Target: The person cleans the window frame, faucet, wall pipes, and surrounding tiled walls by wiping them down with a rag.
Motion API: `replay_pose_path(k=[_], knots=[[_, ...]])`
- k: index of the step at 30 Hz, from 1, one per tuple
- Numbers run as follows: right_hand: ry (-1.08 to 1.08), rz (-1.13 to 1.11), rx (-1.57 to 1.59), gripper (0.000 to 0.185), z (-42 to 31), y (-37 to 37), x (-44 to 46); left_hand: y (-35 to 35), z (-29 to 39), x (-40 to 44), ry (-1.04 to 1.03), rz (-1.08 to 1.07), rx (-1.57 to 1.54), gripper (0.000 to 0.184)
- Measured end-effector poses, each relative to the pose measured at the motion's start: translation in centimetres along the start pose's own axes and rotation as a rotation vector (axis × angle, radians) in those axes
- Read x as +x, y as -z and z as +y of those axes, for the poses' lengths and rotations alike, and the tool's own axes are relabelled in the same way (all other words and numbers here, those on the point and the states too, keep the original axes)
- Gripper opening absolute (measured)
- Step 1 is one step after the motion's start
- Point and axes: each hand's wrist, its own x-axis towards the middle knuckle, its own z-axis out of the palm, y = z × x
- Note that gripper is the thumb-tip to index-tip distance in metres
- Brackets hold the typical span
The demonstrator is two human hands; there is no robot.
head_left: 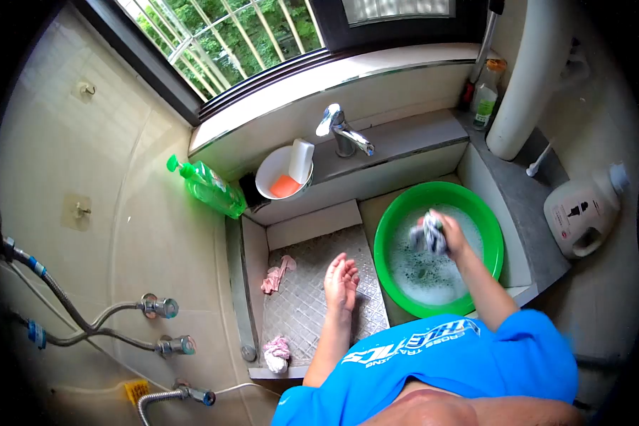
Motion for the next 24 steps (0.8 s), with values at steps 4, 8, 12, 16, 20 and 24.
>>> replay_pose_path(k=[4, 8, 12, 16, 20, 24], knots=[[-0.144, -0.024, 0.035, 0.037, 3.4, 0.2, -4.4, -1.0, 3.3, 3.9, -0.102, -0.052, -0.041, 0.019], [-0.051, -0.148, -0.106, 0.036, 2.3, -0.5, -3.9, -2.9, 8.1, 11.1, -0.345, 0.229, 0.165, 0.042], [0.127, -0.155, -0.193, 0.033, 1.8, -0.4, -3.3, -4.1, 11.7, 15.2, -0.340, 0.403, 0.243, 0.067], [0.111, -0.062, -0.267, 0.031, 2.5, 0.2, -3.4, -3.0, 12.8, 17.4, -0.268, 0.331, 0.284, 0.044], [0.232, -0.017, -0.386, 0.034, 2.5, -0.4, -3.6, -0.4, 11.5, 16.9, -0.366, 0.298, 0.281, 0.040], [0.245, -0.014, -0.522, 0.036, 1.7, -1.3, -4.2, -0.6, 9.7, 9.8, -0.248, 0.125, 0.289, 0.036]])
